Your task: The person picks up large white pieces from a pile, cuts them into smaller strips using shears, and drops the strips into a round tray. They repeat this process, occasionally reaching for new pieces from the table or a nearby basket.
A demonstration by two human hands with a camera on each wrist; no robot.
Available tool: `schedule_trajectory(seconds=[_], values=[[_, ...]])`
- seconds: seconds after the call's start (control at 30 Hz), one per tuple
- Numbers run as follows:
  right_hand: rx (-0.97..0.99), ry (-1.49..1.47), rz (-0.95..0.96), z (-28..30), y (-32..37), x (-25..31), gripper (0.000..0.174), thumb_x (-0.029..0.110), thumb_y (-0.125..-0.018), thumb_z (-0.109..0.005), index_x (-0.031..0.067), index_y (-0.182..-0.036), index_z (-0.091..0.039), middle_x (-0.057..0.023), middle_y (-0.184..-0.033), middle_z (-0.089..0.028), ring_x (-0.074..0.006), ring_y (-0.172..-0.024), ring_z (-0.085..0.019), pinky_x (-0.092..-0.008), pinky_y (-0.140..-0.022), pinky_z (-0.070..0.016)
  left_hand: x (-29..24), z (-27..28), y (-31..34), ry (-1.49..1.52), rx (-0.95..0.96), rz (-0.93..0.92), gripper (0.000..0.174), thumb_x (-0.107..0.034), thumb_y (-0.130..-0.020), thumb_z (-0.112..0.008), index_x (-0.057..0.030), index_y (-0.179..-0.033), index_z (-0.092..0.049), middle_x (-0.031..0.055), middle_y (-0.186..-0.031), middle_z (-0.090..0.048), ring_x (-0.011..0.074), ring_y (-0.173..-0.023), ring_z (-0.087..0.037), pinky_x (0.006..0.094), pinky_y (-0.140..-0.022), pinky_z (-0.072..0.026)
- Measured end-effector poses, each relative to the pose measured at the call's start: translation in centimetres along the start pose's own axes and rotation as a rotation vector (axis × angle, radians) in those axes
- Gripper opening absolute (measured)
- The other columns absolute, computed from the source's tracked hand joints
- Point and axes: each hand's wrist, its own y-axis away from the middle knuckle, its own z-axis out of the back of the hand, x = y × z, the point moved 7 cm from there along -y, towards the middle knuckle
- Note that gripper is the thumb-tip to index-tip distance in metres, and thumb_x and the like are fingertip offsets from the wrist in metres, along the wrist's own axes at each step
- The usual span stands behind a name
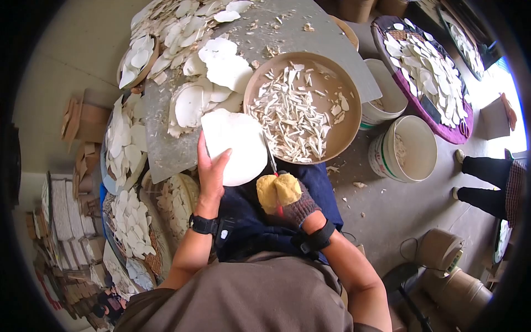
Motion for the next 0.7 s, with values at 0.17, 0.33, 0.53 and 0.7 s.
schedule_trajectory(seconds=[0.17, 0.33, 0.53, 0.7], values=[[-0.055, 0.096, 0.045, 0.5, 0.0, -1.7, 0.024, 0.018, -0.07, -0.062, 0.0061, -0.09, -0.06, -0.0128, -0.085, -0.059, -0.0319, -0.082, -0.056, -0.04, -0.071, -0.0469, -0.1, -1.1, 0.6, 0.081, 0.114, 0.094, 0.076, 0.0, -0.079, -0.06, -0.0002, -0.142, -0.019, 0.014, -0.135, -0.038, 0.0193, -0.119, -0.043, 0.0322, -0.099, -0.0382], [-0.115, 0.611, 0.289, 0.6, 0.6, -0.2, 0.019, 0.015, -0.067, -0.058, 0.0041, -0.083, -0.059, -0.0146, -0.081, -0.058, -0.0347, -0.08, -0.056, -0.0422, -0.07, -0.0472, 1.3, -0.7, 0.4, 0.083, 0.138, 0.158, 0.075, 0.001, -0.078, -0.06, -0.0021, -0.142, -0.021, 0.0127, -0.136, -0.038, 0.0202, -0.121, -0.043, 0.0325, -0.101, -0.0371], [-0.133, 0.363, 0.267, 0.7, 0.6, 1.1, 0.019, 0.011, -0.067, -0.06, 0.0046, -0.085, -0.06, -0.0132, -0.083, -0.06, -0.0335, -0.076, -0.057, -0.0412, -0.067, -0.0467, -0.1, -0.8, 0.0, 0.111, 0.217, 0.166, 0.075, 0.0, -0.078, -0.061, -0.0017, -0.142, -0.022, 0.012, -0.136, -0.039, 0.0205, -0.123, -0.041, 0.0328, -0.102, -0.0347], [-0.142, 0.011, 0.11, 0.8, 0.1, -0.8, 0.021, 0.009, -0.068, -0.061, 0.0055, -0.089, -0.06, -0.0122, -0.084, -0.06, -0.0328, -0.077, -0.056, -0.0407, -0.068, -0.046, -0.7, -1.2, 0.3, 0.048, 0.334, 0.217, 0.079, 0.0, -0.076, -0.064, -0.001, -0.142, -0.022, 0.0116, -0.136, -0.039, 0.0202, -0.124, -0.039, 0.0326, -0.104, -0.0327]])
